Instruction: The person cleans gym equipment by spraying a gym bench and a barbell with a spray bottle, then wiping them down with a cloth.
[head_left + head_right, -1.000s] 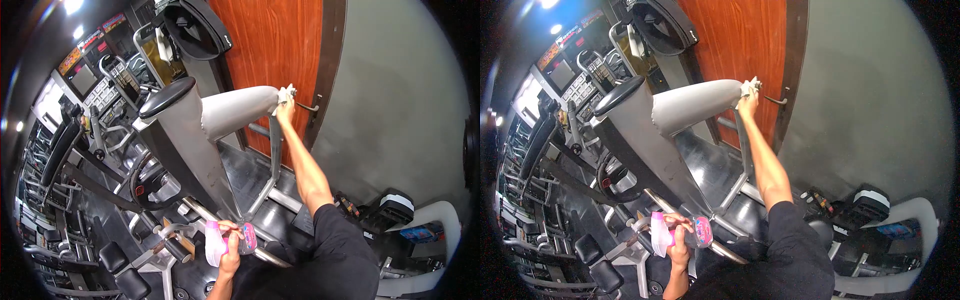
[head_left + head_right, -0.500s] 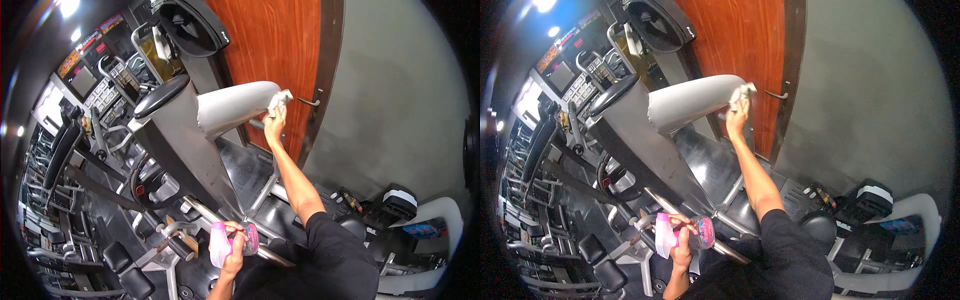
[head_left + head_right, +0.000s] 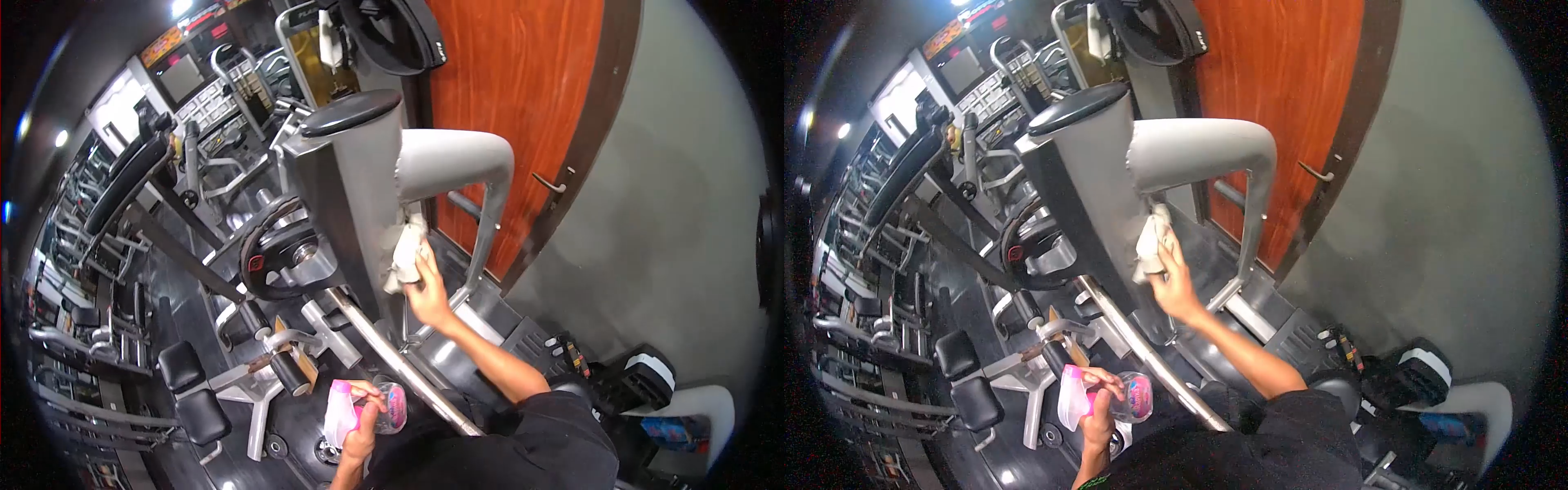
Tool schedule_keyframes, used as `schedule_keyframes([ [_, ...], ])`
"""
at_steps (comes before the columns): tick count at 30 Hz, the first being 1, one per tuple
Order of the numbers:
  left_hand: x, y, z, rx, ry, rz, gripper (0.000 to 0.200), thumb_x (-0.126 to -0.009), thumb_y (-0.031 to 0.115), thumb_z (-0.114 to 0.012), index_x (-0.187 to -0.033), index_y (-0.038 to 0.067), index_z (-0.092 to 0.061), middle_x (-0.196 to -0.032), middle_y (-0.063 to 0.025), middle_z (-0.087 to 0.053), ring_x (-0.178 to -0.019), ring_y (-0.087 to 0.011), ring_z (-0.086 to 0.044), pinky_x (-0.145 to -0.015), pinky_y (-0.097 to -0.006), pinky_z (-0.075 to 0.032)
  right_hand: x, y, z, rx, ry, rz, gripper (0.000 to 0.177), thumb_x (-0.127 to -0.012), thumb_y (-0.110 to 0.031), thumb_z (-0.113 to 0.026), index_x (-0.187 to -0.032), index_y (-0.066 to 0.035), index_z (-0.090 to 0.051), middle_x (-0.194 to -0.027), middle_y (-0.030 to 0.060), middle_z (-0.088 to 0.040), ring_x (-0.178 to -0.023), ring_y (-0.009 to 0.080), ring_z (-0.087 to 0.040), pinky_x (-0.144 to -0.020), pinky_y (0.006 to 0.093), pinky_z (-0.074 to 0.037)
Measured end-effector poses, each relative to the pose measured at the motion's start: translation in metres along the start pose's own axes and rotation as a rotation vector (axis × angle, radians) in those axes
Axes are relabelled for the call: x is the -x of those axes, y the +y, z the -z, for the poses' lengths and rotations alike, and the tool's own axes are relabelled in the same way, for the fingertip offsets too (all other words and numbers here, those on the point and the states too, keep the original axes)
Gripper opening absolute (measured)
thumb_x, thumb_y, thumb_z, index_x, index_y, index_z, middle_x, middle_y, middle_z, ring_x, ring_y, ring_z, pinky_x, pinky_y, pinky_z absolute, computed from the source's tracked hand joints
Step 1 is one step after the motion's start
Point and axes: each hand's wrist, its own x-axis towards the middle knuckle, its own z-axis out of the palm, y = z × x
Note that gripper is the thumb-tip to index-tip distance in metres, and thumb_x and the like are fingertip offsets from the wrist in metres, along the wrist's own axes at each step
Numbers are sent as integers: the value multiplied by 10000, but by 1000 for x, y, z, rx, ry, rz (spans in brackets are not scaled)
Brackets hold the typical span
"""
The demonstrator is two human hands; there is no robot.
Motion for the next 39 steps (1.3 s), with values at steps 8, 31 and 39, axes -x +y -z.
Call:
schedule_keyframes([
  [8, 16, -7, 20, 55, 147, 46, 241, -902, 123, -586, -1078, 35, -448, -953, -125, -520, -717, -190, -549, -719, -350, -474, 49, -15, 24, 101, -497, -67, 472, -793, 62, -546, -1262, 71, -493, -1424, 290, -341, -1331, 391, -356, -1075, 360, -333],
  [31, 26, 2, 21, -11, 172, 41, 207, -858, 11, -558, -1040, 42, -465, -928, -119, -521, -743, -187, -555, -636, -308, -489, -15, -2, -19, 379, -101, 593, 449, -552, 41, -623, -984, -78, -664, -1158, 151, -544, -1069, 448, -513, -818, 478, -506],
  [39, 26, -4, 24, 12, 185, 65, 202, -862, -3, -541, -1044, 44, -469, -925, -116, -524, -737, -178, -547, -640, -301, -482, 90, 64, 9, 433, -503, 337, 613, -581, 32, -601, -1177, -111, -606, -1209, 163, -546, -1174, 405, -498, -919, 431, -491],
])
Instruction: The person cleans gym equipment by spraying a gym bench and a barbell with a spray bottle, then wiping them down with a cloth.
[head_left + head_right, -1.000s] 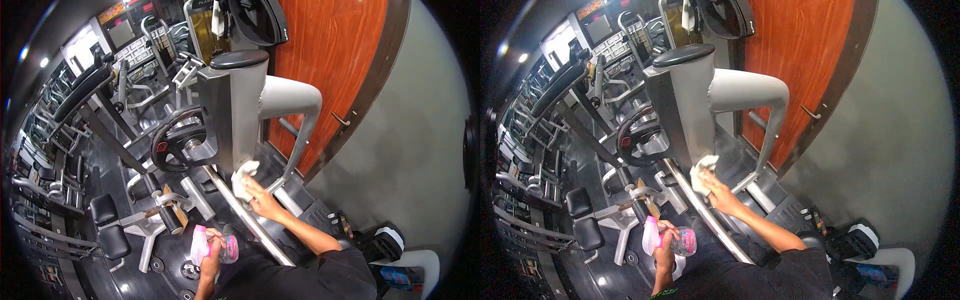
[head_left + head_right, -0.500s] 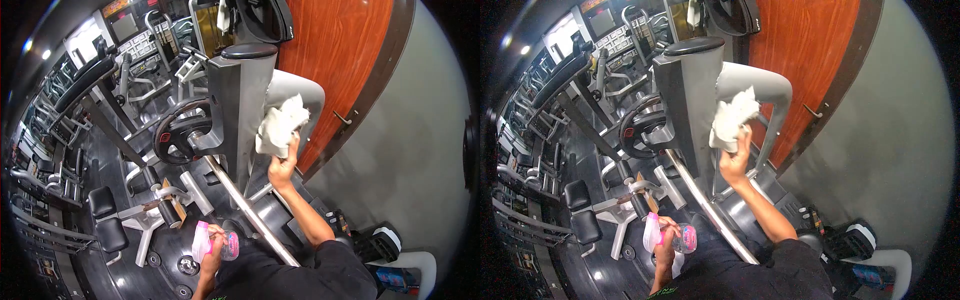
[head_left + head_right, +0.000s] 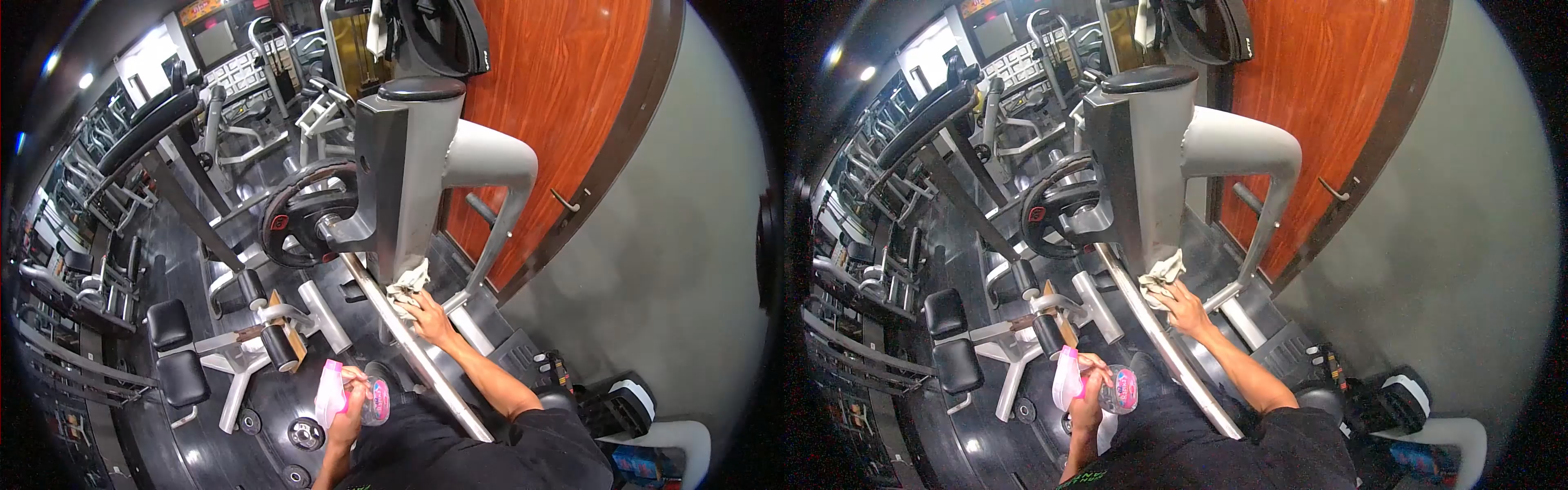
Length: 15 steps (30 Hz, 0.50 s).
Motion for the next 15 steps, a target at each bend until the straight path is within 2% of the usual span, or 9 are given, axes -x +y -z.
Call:
schedule_keyframes([
  [2, 1, 3, -2, -23, -53, -22, 205, -864, -10, -535, -1053, 38, -470, -932, -123, -524, -738, -175, -547, -648, -298, -478, 6, 5, -3, -61, -37, -49, 621, -589, 39, -589, -1194, -105, -591, -1227, 174, -537, -1185, 409, -490, -927, 427, -488],
  [4, 2, -1, 0, -11, -61, -40, 212, -866, -51, -523, -1059, 18, -474, -942, -127, -533, -725, -153, -556, -653, -286, -487, -5, 3, 5, -277, 155, -154, 571, -627, 13, -589, -1194, -55, -569, -1240, 202, -523, -1182, 408, -494, -961, 420, -459],
  [5, 2, -2, 0, 0, -71, -60, 221, -867, -92, -512, -1066, -2, -478, -952, -130, -541, -712, -130, -565, -658, -273, -496, -11, 2, 8, -274, 156, -155, 571, -627, 13, -589, -1194, -55, -569, -1240, 202, -523, -1182, 408, -494, -961, 420, -459],
  [7, 3, -2, 1, -5, -74, -71, 228, -862, -97, -514, -1066, -3, -478, -955, -133, -543, -712, -132, -568, -660, -275, -498, -47, -18, 32, -326, 530, -184, 514, -644, 10, -538, -1158, 1, -553, -1241, 236, -507, -1200, 408, -477, -1012, 432, -396],
  [9, 5, -3, 3, -12, -67, -81, 235, -857, -103, -516, -1066, -3, -478, -957, -137, -546, -712, -133, -570, -662, -277, -500, -83, -28, 58, -381, 727, -129, 507, -659, -31, -491, -1162, 19, -530, -1274, 275, -458, -1231, 420, -435, -1043, 462, -330],
  [11, 6, -3, 4, 5, -50, -83, 242, -854, -105, -519, -1069, -2, -480, -954, -138, -549, -717, -138, -573, -663, -280, -501, -133, -54, 105, -268, 869, 0, 495, -655, -54, -446, -1136, 14, -544, -1305, 300, -406, -1251, 442, -399, -1049, 484, -306],
  [13, 7, 0, 4, -9, -48, -86, 219, -868, -57, -527, -1067, 15, -473, -946, -135, -537, -729, -158, -563, -660, -293, -495, -178, -65, 146, -123, 908, 171, 446, -713, -133, -488, -1129, 16, -554, -1316, 312, -385, -1263, 444, -384, -1053, 487, -299],
  [15, 7, 2, 4, -21, -52, -92, 201, -882, -10, -536, -1065, 33, -465, -937, -132, -525, -741, -179, -554, -656, -306, -489, -216, -83, 177, -24, 872, 199, 369, -763, -32, -511, -1128, 5, -551, -1349, 264, -402, -1260, 395, -400, -1070, 436, -278],
])
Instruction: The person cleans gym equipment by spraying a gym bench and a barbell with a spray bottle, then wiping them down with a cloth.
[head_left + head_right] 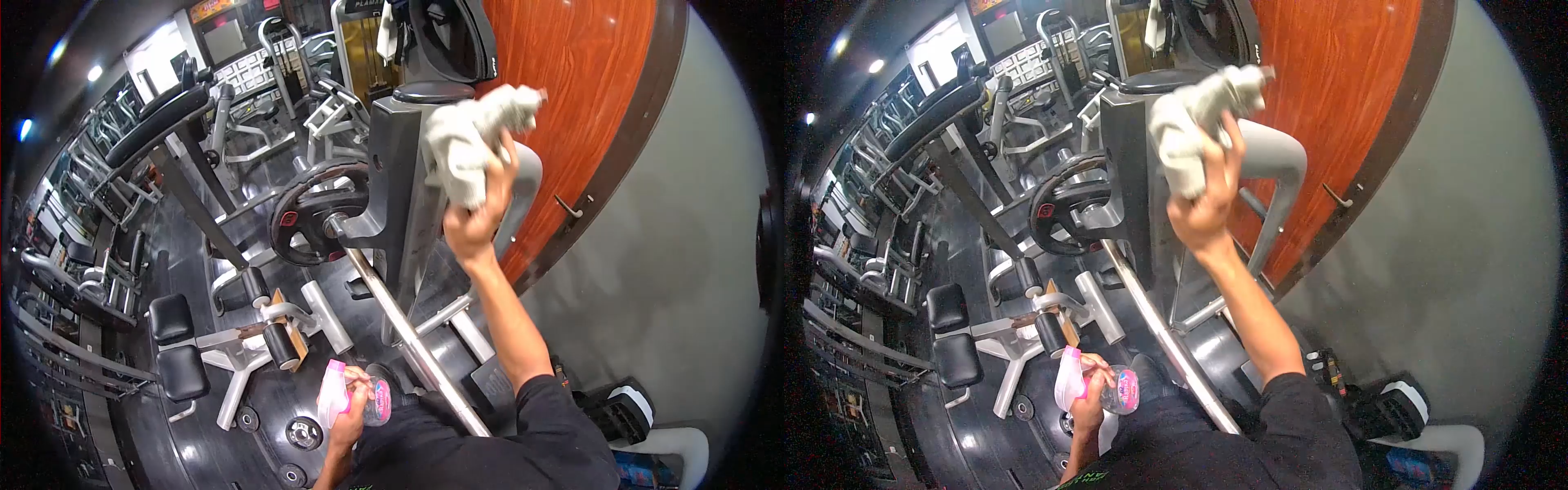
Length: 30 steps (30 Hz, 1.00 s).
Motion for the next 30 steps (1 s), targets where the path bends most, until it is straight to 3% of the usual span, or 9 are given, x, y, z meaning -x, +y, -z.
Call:
schedule_keyframes([
  [2, 0, 0, 0, 23, 24, 7, 191, -892, 8, -542, -1064, 35, -464, -939, -132, -526, -743, -179, -554, -652, -304, -490, -30, 2, -18, -75, -96, -1, 379, -737, 34, -510, -1107, -14, -572, -1333, 260, -416, -1250, 416, -405, -1063, 439, -289],
  [7, -1, -4, 5, 68, 45, -9, 221, -859, -94, -527, -1058, -2, -495, -963, -141, -558, -732, -147, -577, -660, -287, -505, -72, 9, -30, 196, -182, 142, 372, -704, -38, -615, -1075, -16, -587, -1149, 191, -561, -1115, 411, -499, -1032, 514, -344],
  [10, -1, -2, 6, 55, 52, 16, 219, -857, -92, -534, -1053, -1, -499, -960, -137, -563, -730, -141, -574, -658, -281, -504, -105, 21, -25, 215, -294, -213, 335, -775, -165, -585, -1097, -81, -617, -1104, 184, -606, -991, 365, -594, -915, 447, -456],
  [13, -2, -2, 6, 57, 56, 15, 216, -852, -96, -538, -1044, -3, -506, -955, -133, -568, -723, -135, -573, -655, -276, -502, -139, 40, -24, 86, -587, -534, 310, -781, -187, -554, -1050, -70, -653, -1008, 201, -664, -929, 333, -647, -807, 378, -502],
  [16, -5, -6, 6, 67, 61, 28, 208, -844, -101, -544, -1028, -9, -517, -953, -131, -573, -716, -132, -576, -653, -273, -501, -143, 20, -28, 18, -746, -262, 313, -765, -178, -562, -1038, -67, -666, -985, 198, -672, -895, 326, -661, -798, 366, -506],
  [17, -5, -8, 5, 59, 56, 49, 204, -839, -103, -549, -1020, -13, -523, -953, -130, -575, -714, -131, -578, -652, -272, -501, -136, 43, -42, -46, -682, 4, 334, -745, -145, -564, -1048, -44, -659, -986, 187, -675, -910, 311, -660, -817, 358, -501],
  [20, -7, -13, 4, 101, 14, 46, 201, -832, -106, -558, -1011, -19, -529, -950, -130, -579, -713, -130, -581, -655, -269, -501, -140, 3, -45, -257, -902, 40, 379, -702, -87, -564, -1065, -9, -641, -1014, 178, -669, -957, 306, -644, -872, 340, -477],
  [22, -8, -11, 4, 85, 18, 52, 205, -830, -106, -563, -1014, -24, -527, -946, -130, -581, -718, -126, -583, -653, -262, -501, -132, 0, -53, -129, -930, 199, 404, -698, -84, -566, -1090, -19, -639, -1056, 179, -654, -996, 339, -620, -895, 361, -476],
  [30, 4, -3, 25, 93, 168, 60, 156, -854, -80, -553, -996, -24, -521, -947, -117, -571, -709, -112, -567, -644, -248, -495, -128, -3, -70, 262, -715, -134, 399, -729, -187, -569, -1105, -87, -659, -1091, 210, -636, -1004, 376, -611, -886, 431, -482],
])
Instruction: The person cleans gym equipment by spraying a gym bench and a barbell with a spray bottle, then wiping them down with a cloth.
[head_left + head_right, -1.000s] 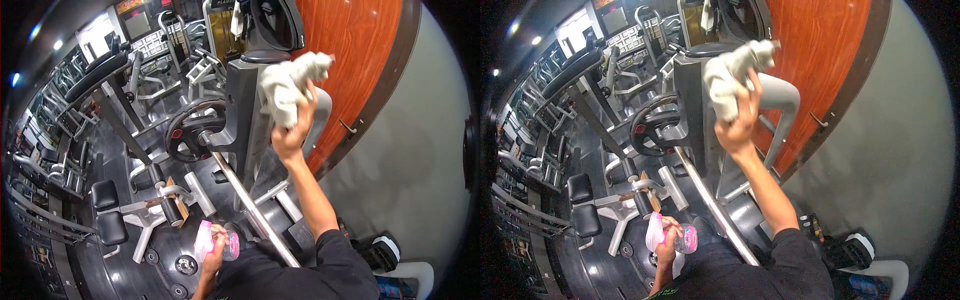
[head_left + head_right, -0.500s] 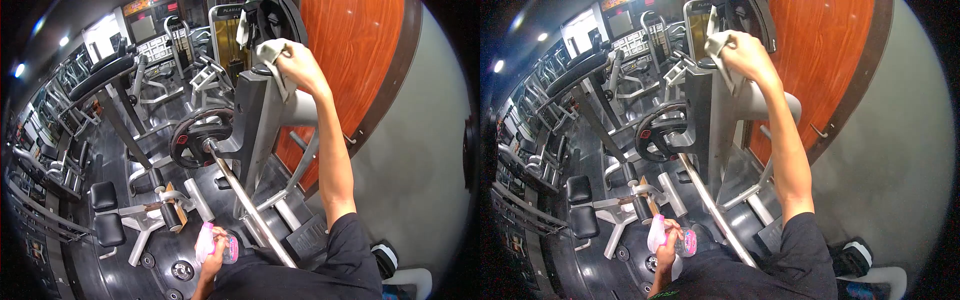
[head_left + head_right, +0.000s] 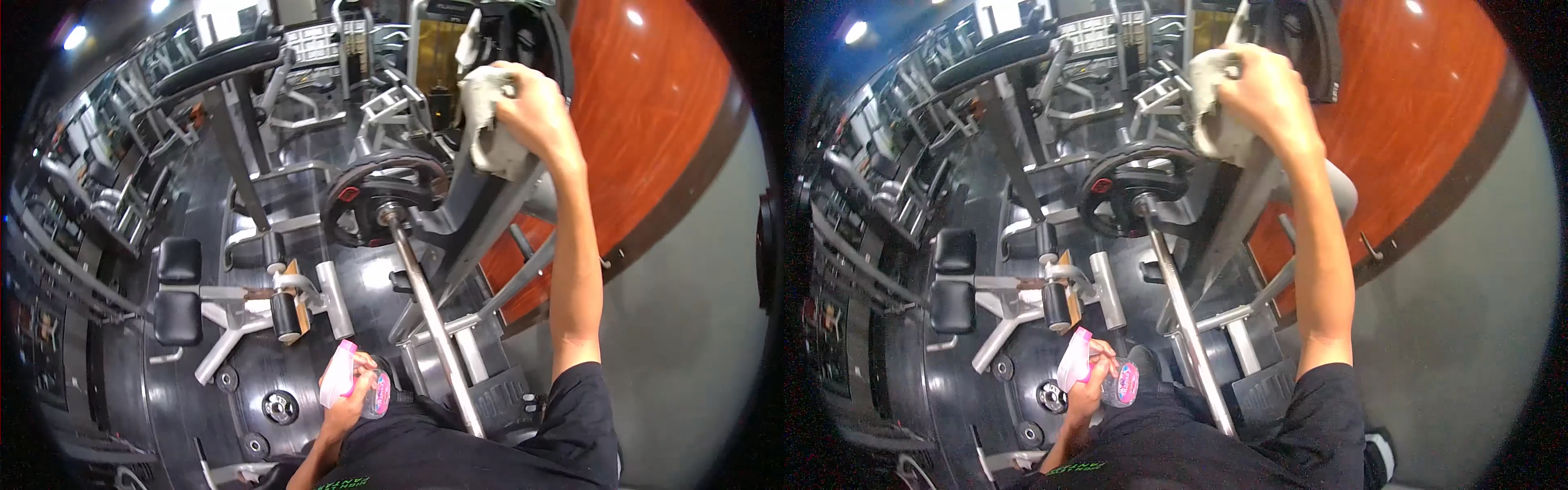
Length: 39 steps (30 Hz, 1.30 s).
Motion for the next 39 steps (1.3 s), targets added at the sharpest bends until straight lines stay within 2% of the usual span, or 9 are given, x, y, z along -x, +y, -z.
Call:
schedule_keyframes([
  [4, 7, 9, 15, 33, 66, 24, 130, -907, -40, -512, -1031, -7, -490, -973, -91, -521, -746, -113, -548, -700, -262, -469, -9, -12, 3, 111, -37, -145, 349, -757, -225, -533, -1050, -93, -668, -999, 230, -655, -991, 405, -611, -862, 450, -479],
  [10, 13, 12, 42, 46, 171, 5, 115, -929, -18, -489, -1038, 9, -465, -976, -82, -503, -749, -106, -539, -702, -263, -459, -34, 1, 2, 183, -233, -72, 324, -747, -203, -520, -956, 5, -656, -920, 268, -653, -965, 405, -627, -831, 417, -478],
  [12, 14, 17, 51, 16, 195, -9, 123, -927, -20, -491, -1045, 8, -468, -969, -84, -507, -741, -109, -544, -695, -269, -462, -40, 3, 1, 109, -350, -47, 318, -739, -155, -514, -940, 54, -647, -841, 257, -660, -830, 342, -666, -786, 378, -488],
  [14, 12, 16, 64, 49, 252, -26, 131, -924, -23, -493, -1050, 7, -471, -967, -91, -511, -731, -116, -551, -688, -278, -469, -40, 6, 2, 118, -384, 8, 246, -758, -95, -529, -912, 55, -647, -808, 128, -691, -754, 166, -648, -722, 305, -499],
  [16, 8, 14, 76, 34, 286, -23, 144, -918, -32, -493, -1053, 13, -473, -963, -102, -518, -714, -127, -555, -682, -285, -474, -31, -2, 3, 7, -429, 27, 270, -748, -51, -499, -953, 57, -637, -830, 102, -683, -778, 136, -628, -734, 278, -491],
  [19, -6, 18, 91, 108, 380, -21, 169, -904, -52, -491, -1053, 27, -475, -955, -119, -537, -692, -136, -557, -678, -283, -472, -14, -13, 2, -148, -101, 236, 327, -766, 13, -515, -1080, 39, -603, -910, 59, -643, -856, 105, -579, -781, 242, -466],
  [22, -26, 15, 114, 42, 372, -20, 152, -922, 14, -500, -1069, 36, -469, -948, -109, -519, -651, -126, -548, -697, -292, -475, -3, -43, -7, -275, -34, 325, 356, -706, 2, -605, -1061, 32, -614, -962, 106, -648, -928, 155, -593, -847, 276, -453],
  [29, -74, 30, 164, 73, 353, -44, 150, -900, -29, -533, -1040, 14, -497, -950, -107, -551, -676, -137, -552, -653, -280, -473, -6, -125, -72, -234, -395, 540, 471, -566, 107, -564, -1023, 7, -610, -962, 161, -637, -928, 368, -615, -813, 344, -488],
  [39, -149, 61, 233, -6, 283, 31, 183, -873, -52, -571, -1040, 7, -527, -918, -97, -576, -665, -116, -549, -615, -259, -482, -58, -202, -203, 62, -626, 533, 436, -674, -179, -619, -1097, -87, -666, -748, 212, -669, -727, 345, -678, -705, 436, -561],
])
